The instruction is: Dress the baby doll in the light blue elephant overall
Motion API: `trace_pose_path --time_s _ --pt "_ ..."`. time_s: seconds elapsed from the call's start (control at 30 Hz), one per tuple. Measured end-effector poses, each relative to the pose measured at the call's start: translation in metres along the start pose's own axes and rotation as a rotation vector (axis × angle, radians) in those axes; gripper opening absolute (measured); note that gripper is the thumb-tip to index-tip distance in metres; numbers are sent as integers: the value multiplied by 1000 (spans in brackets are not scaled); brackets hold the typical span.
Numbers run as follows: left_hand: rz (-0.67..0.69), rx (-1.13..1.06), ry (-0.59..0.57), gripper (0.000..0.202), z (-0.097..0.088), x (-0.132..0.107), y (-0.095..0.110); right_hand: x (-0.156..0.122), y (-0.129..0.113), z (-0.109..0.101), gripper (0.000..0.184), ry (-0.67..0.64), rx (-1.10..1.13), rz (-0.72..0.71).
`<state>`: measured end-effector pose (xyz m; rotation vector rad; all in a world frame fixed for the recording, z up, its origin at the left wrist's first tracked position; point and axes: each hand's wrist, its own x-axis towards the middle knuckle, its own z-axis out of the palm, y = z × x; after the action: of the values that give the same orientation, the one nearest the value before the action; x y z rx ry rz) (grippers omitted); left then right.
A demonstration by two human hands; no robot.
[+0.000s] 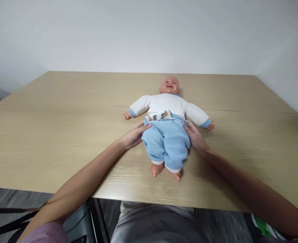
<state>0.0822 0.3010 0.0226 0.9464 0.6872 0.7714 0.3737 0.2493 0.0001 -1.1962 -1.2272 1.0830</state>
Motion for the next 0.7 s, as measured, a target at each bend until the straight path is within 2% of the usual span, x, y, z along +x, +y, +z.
trace_pose_path --time_s 0.1,0.2,0.3,0.37,0.47,0.57,0.63,0.7 --pt "84 163 -24 50 -2 -1 17 4 -16 -4 54 32 -37 -73" --pt "265 430 -18 47 1 5 42 17 -34 -7 51 78 -79 -143" --pt "409 586 -4 44 8 22 64 40 -42 -7 49 82 -41 -162" --pt "442 645 20 43 11 37 71 56 -40 -6 50 103 -36 -148" --pt "405 737 117 47 9 56 69 70 -24 -7 55 153 -116 -92" --pt "353 802 228 52 -2 60 55 65 -7 -12 57 146 -223 -67" --pt "323 724 220 49 -12 55 42 55 1 -14 54 119 -220 -66" --pt "282 576 174 40 -23 49 30 47 3 -14 46 81 -100 -24"
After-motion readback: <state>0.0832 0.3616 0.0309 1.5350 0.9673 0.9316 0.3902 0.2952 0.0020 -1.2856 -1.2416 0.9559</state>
